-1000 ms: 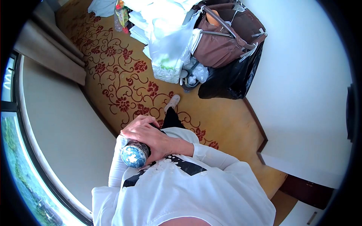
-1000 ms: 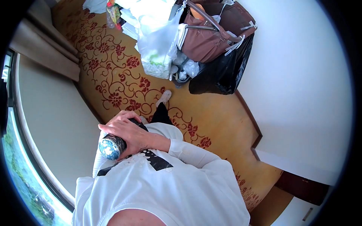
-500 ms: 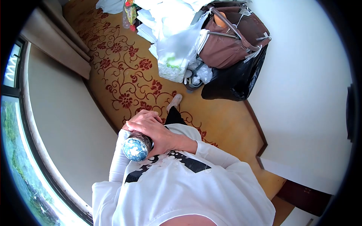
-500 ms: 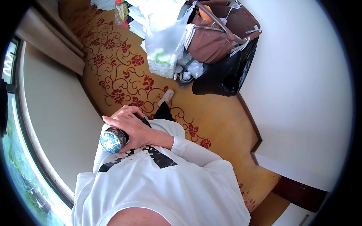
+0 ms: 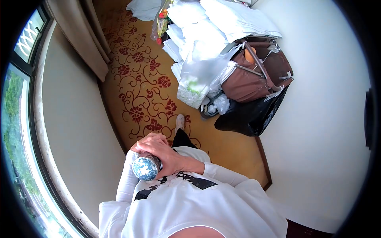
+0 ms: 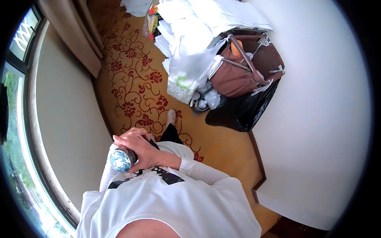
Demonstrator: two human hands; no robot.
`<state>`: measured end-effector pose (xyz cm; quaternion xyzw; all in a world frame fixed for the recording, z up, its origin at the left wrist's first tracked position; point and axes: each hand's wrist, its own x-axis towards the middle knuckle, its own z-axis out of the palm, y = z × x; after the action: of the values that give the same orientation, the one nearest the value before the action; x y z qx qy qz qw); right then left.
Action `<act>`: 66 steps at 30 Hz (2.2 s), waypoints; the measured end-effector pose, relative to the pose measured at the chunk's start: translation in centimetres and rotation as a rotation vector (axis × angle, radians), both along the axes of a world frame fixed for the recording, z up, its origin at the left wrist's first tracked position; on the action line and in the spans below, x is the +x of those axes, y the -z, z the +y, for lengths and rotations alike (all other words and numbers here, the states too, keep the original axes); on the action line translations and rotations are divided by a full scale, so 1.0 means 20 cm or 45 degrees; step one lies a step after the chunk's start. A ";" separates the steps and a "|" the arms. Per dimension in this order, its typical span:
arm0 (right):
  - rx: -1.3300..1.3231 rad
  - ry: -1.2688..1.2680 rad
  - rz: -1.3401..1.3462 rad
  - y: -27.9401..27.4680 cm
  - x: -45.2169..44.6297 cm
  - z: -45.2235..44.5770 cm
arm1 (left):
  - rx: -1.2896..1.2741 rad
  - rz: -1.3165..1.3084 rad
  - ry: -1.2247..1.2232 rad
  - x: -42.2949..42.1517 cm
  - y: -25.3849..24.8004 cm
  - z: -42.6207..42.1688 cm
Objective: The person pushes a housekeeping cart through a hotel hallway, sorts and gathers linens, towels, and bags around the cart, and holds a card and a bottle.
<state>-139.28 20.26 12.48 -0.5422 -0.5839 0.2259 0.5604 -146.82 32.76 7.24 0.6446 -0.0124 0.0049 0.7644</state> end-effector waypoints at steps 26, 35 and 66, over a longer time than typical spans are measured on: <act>-0.004 -0.620 -0.077 -0.20 0.50 0.40 | 0.146 0.457 0.837 1.09 -0.24 -0.12; -0.188 1.101 0.118 -0.51 1.79 -0.40 | 0.482 0.355 0.886 1.31 -0.31 -0.07; -1.157 2.191 -0.322 -0.18 3.45 -0.78 | 0.511 0.175 0.767 1.91 -0.21 0.04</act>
<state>-70.24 4.75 16.11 -0.9669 0.0974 -0.1162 0.2052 -108.67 33.53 11.36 0.7481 -0.1509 -0.2661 0.5889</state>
